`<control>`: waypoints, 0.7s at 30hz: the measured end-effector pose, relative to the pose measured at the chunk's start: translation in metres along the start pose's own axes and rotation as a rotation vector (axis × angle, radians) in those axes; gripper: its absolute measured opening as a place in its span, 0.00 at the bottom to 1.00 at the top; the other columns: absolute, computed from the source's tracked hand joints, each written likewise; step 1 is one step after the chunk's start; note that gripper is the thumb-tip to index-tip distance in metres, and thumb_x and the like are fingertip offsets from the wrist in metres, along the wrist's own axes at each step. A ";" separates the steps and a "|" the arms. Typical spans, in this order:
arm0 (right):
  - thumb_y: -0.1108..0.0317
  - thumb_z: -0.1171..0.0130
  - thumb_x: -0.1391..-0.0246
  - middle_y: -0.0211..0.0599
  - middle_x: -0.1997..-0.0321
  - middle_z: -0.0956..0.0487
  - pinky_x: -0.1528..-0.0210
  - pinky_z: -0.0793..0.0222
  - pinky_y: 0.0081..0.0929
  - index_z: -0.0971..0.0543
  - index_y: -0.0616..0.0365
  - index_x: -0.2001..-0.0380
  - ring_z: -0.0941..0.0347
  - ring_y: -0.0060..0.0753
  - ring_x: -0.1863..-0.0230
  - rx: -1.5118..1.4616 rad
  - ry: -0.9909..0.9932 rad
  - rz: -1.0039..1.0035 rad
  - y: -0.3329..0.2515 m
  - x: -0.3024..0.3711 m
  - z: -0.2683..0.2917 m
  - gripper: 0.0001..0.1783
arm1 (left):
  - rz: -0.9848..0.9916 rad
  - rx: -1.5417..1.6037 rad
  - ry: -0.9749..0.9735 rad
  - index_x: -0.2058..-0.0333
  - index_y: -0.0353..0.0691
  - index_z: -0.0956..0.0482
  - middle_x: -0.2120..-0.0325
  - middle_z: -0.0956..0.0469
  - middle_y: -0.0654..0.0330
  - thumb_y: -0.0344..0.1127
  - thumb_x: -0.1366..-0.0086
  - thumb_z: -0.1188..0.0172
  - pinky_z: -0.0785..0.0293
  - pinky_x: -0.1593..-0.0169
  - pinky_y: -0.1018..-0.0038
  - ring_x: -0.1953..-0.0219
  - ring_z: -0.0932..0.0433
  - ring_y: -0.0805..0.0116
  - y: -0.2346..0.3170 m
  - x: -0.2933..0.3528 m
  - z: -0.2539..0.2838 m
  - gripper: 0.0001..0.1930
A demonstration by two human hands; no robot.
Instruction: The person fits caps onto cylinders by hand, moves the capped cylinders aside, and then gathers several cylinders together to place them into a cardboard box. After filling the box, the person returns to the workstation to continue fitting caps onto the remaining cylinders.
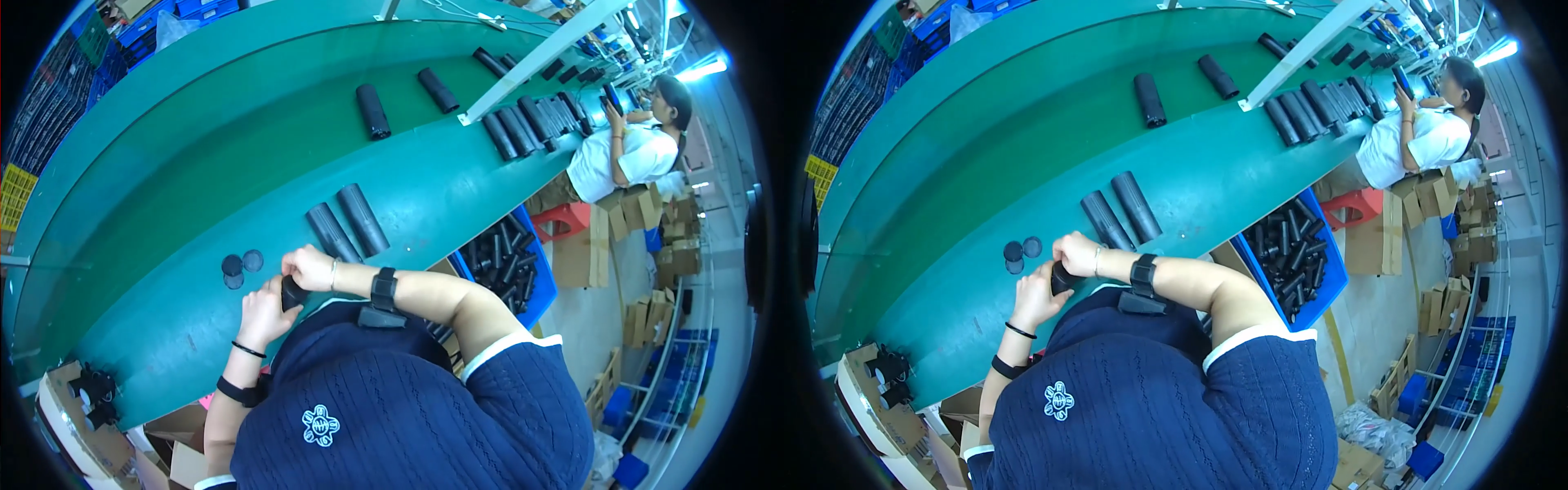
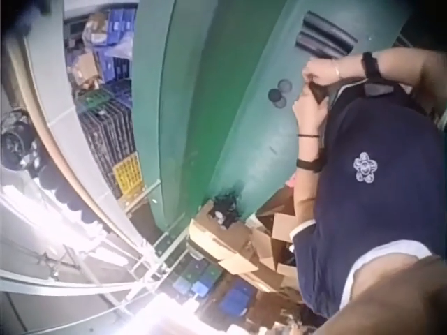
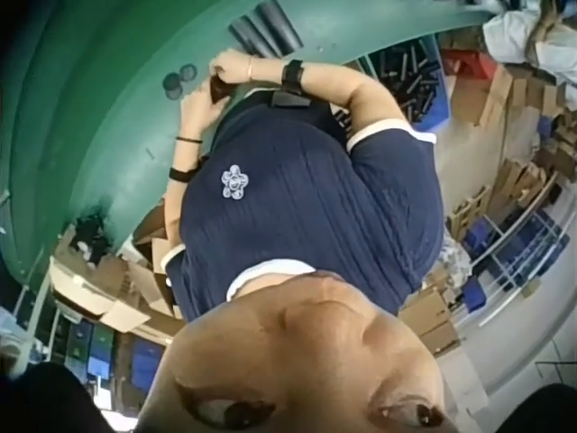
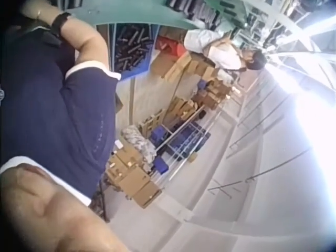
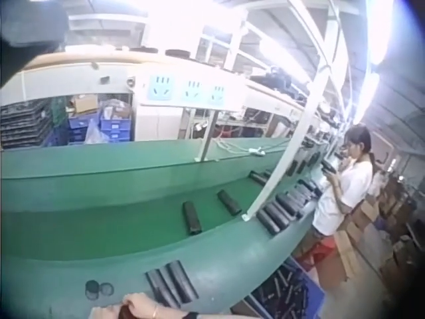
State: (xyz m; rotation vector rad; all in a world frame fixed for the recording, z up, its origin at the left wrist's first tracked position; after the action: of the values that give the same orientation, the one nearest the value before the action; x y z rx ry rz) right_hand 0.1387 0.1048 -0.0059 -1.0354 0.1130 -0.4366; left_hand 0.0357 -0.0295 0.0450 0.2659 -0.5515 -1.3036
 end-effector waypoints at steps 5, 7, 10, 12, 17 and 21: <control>0.66 0.35 0.53 0.46 0.54 0.22 0.47 0.29 0.31 0.29 0.61 0.45 0.24 0.34 0.52 -0.510 -0.156 0.141 0.008 -0.004 0.005 0.30 | -0.142 0.437 0.290 0.49 0.34 0.32 0.51 0.31 0.47 0.32 0.55 0.28 0.29 0.50 0.63 0.50 0.27 0.49 -0.043 -0.004 -0.011 0.33; 0.65 0.33 0.54 0.46 0.53 0.23 0.46 0.31 0.31 0.31 0.59 0.42 0.25 0.33 0.50 -0.494 -0.178 0.163 -0.002 0.000 -0.006 0.34 | -0.036 0.856 0.247 0.47 0.35 0.32 0.48 0.32 0.53 0.32 0.51 0.29 0.31 0.44 0.65 0.45 0.31 0.57 -0.064 0.005 -0.032 0.32; 0.68 0.29 0.57 0.40 0.51 0.26 0.46 0.31 0.31 0.32 0.58 0.42 0.28 0.33 0.50 -0.642 -0.249 0.135 0.002 -0.001 -0.026 0.37 | 0.069 1.096 0.246 0.47 0.36 0.32 0.49 0.31 0.56 0.33 0.50 0.28 0.33 0.41 0.65 0.43 0.31 0.61 -0.062 0.017 -0.042 0.32; 0.69 0.29 0.58 0.38 0.49 0.28 0.47 0.31 0.31 0.31 0.58 0.45 0.30 0.31 0.48 -0.600 -0.198 0.081 0.000 0.002 -0.023 0.35 | 0.087 0.971 0.240 0.45 0.33 0.33 0.50 0.28 0.54 0.36 0.52 0.27 0.32 0.43 0.64 0.46 0.28 0.60 -0.058 0.027 -0.037 0.36; 0.69 0.27 0.61 0.36 0.42 0.31 0.38 0.39 0.31 0.34 0.53 0.39 0.37 0.32 0.39 -0.460 -0.279 0.073 -0.005 0.009 -0.005 0.43 | 0.069 0.668 0.248 0.48 0.32 0.32 0.58 0.23 0.42 0.46 0.54 0.27 0.26 0.52 0.63 0.54 0.22 0.49 -0.034 0.012 -0.034 0.38; 0.74 0.28 0.63 0.30 0.48 0.27 0.45 0.32 0.26 0.32 0.54 0.43 0.32 0.25 0.46 -0.611 -0.264 -0.103 -0.016 0.014 -0.007 0.40 | 0.076 0.660 0.315 0.49 0.32 0.31 0.61 0.22 0.43 0.44 0.52 0.29 0.25 0.53 0.63 0.56 0.21 0.48 -0.035 0.015 -0.038 0.35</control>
State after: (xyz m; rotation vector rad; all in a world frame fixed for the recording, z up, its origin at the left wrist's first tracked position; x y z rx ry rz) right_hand 0.1444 0.0867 0.0058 -1.6968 -0.0500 -0.3604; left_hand 0.0288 -0.0577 0.0000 0.9688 -0.7002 -0.9470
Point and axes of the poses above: each hand's wrist, its own x-axis away from the middle knuckle, its own z-axis out of the back of the hand, y = z × x, the point moved 1 cm from there along -x, towards the middle knuckle
